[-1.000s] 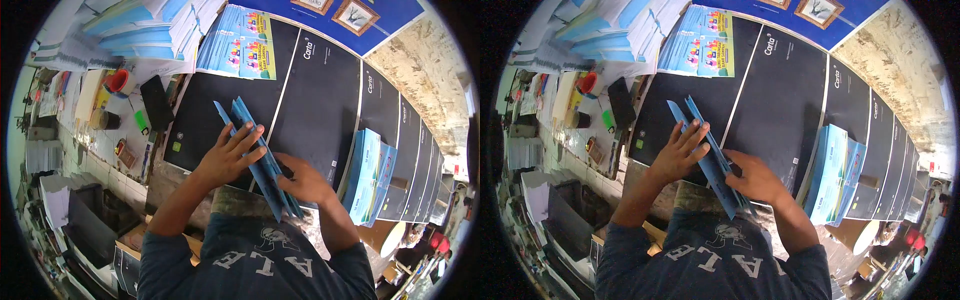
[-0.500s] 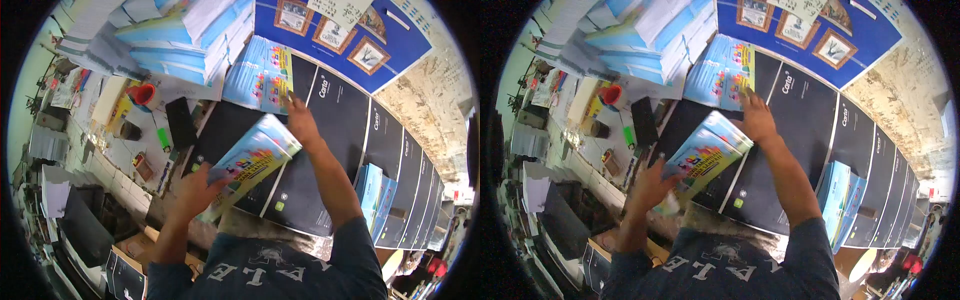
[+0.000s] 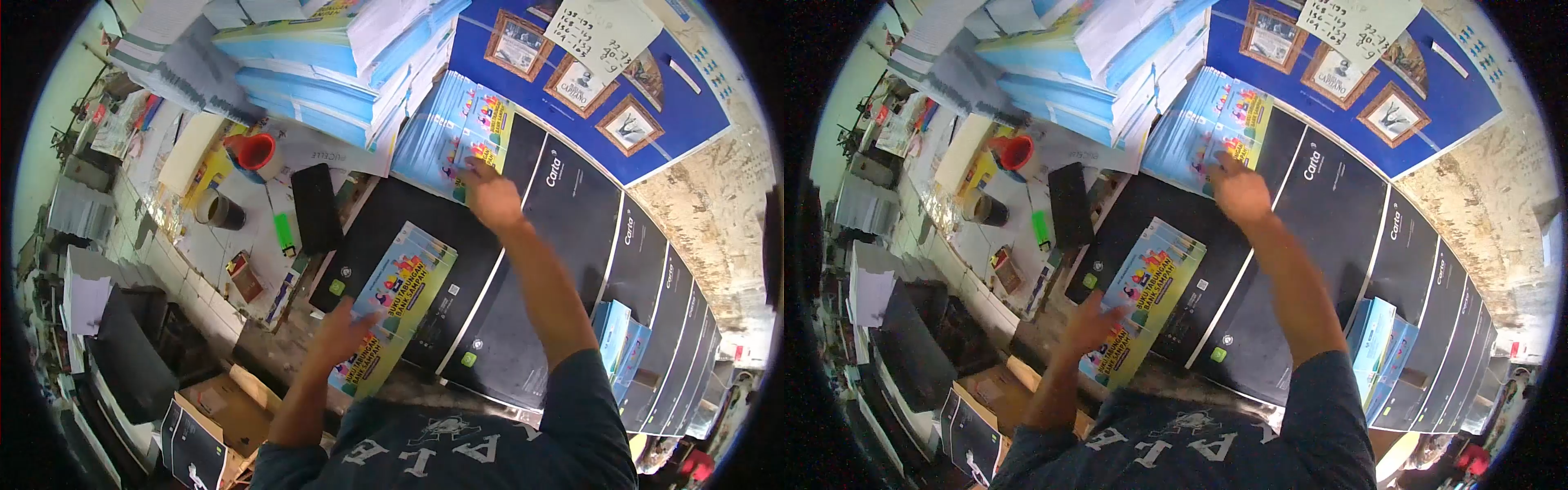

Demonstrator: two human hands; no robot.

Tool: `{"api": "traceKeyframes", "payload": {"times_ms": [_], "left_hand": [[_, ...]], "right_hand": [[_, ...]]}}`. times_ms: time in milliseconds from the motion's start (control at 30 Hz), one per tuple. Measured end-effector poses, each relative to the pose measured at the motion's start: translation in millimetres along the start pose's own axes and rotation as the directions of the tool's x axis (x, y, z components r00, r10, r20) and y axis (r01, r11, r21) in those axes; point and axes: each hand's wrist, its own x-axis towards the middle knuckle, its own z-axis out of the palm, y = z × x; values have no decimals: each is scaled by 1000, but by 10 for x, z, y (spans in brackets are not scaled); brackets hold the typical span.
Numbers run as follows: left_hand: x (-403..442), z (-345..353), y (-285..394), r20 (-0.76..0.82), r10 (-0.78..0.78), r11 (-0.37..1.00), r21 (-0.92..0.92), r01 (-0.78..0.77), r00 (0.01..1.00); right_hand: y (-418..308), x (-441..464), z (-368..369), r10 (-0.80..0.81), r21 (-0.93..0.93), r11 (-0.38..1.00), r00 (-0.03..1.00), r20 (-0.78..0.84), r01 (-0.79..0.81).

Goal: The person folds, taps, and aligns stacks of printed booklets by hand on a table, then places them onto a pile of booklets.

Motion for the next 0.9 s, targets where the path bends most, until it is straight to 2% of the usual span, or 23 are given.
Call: {"api": "traceKeyframes", "payload": {"times_ms": [33,67,100,167,200,267,300,333,433,467,533,633,900], "left_hand": [[8,-1,-4,2,-20,1000,22,20,1000],[18,-4,-14,-6,-18,1000,20,18,1000],[19,6,-33,2,-37,999,28,37,999],[14,12,-68,13,-59,998,31,59,998],[23,8,-77,21,-44,998,44,43,999],[29,23,-86,29,-25,999,48,23,999],[25,36,-89,-12,17,998,58,-16,1000],[24,46,-92,-53,59,996,71,-55,997],[36,46,-124,-40,77,996,48,-75,996],[31,41,-112,-40,80,996,46,-78,996],[16,1,-42,-6,-2,999,52,2,1000],[15,-23,-33,17,-15,998,60,13,1000],[-1,-24,-24,-11,7,997,82,-6,1000]], "right_hand": [[-121,18,27,-17,37,999,996,-86,20],[-228,22,61,-23,37,999,996,-91,27],[-321,-1,114,-52,-88,995,987,-154,39],[-479,-67,172,-44,-140,990,973,-226,12],[-488,-116,175,-46,-143,990,974,-222,14],[-448,-193,154,30,27,999,999,-35,-29],[-428,-215,120,24,62,998,986,-163,-15],[-386,-216,81,24,59,998,987,-160,-15],[-202,-160,-35,180,64,983,973,-145,-172],[-185,-166,-63,179,61,983,973,-147,-172],[-190,-135,-164,219,176,966,961,-171,-189],[-193,-134,-138,272,281,936,943,-190,-213],[-115,-153,-90,245,272,944,951,-188,-189]]}}
